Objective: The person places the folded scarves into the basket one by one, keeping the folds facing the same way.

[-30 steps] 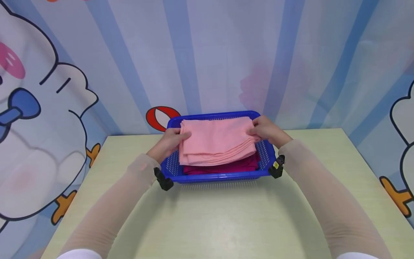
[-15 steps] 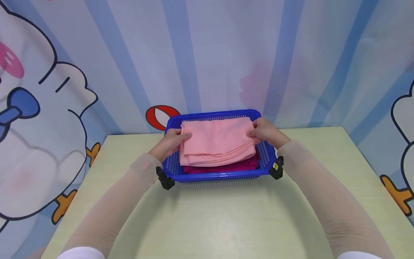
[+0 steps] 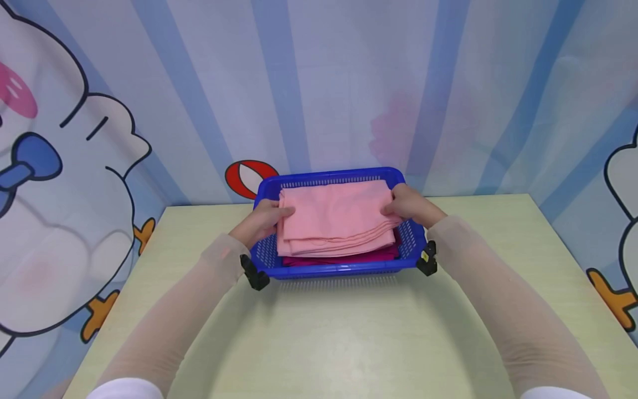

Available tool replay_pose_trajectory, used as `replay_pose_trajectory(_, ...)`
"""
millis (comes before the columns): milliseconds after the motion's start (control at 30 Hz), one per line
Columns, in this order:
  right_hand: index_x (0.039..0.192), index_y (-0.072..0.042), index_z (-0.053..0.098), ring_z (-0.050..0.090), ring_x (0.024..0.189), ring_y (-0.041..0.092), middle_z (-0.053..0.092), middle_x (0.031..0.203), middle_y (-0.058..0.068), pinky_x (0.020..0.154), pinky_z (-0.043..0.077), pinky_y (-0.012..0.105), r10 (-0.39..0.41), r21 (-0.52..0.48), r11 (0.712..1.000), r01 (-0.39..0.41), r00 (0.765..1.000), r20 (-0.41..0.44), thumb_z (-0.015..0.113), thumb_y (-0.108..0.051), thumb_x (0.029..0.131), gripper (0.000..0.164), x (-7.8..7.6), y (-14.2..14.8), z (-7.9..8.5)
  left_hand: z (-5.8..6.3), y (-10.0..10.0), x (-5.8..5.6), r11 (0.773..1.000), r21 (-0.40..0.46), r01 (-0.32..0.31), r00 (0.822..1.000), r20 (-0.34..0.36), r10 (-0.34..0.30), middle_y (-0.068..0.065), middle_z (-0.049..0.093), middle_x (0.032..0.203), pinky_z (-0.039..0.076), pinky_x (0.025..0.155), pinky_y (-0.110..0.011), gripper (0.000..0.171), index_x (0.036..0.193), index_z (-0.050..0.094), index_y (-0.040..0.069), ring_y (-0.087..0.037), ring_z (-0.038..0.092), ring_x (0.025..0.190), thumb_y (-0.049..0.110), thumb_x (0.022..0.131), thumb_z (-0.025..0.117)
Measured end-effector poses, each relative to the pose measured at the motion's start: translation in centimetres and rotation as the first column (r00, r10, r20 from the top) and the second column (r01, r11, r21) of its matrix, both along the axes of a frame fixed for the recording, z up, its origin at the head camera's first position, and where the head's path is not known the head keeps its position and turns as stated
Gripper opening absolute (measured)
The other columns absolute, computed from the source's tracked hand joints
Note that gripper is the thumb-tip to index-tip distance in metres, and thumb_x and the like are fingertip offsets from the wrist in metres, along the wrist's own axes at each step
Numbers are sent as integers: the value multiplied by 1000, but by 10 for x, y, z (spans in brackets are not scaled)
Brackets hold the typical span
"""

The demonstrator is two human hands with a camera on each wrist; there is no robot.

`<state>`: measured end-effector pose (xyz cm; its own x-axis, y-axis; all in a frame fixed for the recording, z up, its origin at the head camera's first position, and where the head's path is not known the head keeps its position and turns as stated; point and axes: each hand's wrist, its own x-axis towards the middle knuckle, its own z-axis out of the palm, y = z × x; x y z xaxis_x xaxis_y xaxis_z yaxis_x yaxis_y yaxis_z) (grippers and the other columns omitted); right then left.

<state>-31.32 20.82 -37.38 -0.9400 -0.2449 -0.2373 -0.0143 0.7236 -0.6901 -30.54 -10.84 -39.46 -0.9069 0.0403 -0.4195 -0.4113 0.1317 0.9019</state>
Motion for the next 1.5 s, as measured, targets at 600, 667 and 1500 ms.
replay_pose_trajectory(600, 90, 6, 54, 44, 64, 19, 44, 71, 5, 56, 36, 29, 58, 80, 995, -55, 998, -38, 64, -6, 92, 16, 7, -3, 3, 3, 0, 5, 998, 3, 55, 998, 35, -55, -20, 58, 130, 52, 97, -42, 42, 142, 47, -3, -31, 61, 115, 6, 101, 56)
replay_pose_trajectory(667, 88, 5, 54, 44, 63, 18, 43, 70, 5, 56, 35, 29, 50, 92, 995, -47, 998, -39, 64, -7, 92, 16, 7, -4, 4, 3, 0, 6, 998, 2, 66, 997, 31, -66, -20, 59, 130, 52, 96, -42, 41, 140, 48, -3, -31, 62, 115, 5, 101, 56)
replay_pose_trajectory(1500, 64, -1, 51, 38, 52, 15, 45, 60, 7, 47, 34, 27, 38, 255, 966, 28, 967, -251, 64, 0, 91, 30, 12, -6, 22, 20, 1, 9, 953, -298, 63, 990, -103, -98, -17, 31, 159, 34, 114, -44, 66, 152, 31, -5, -30, 32, 145, 22, 100, 61)
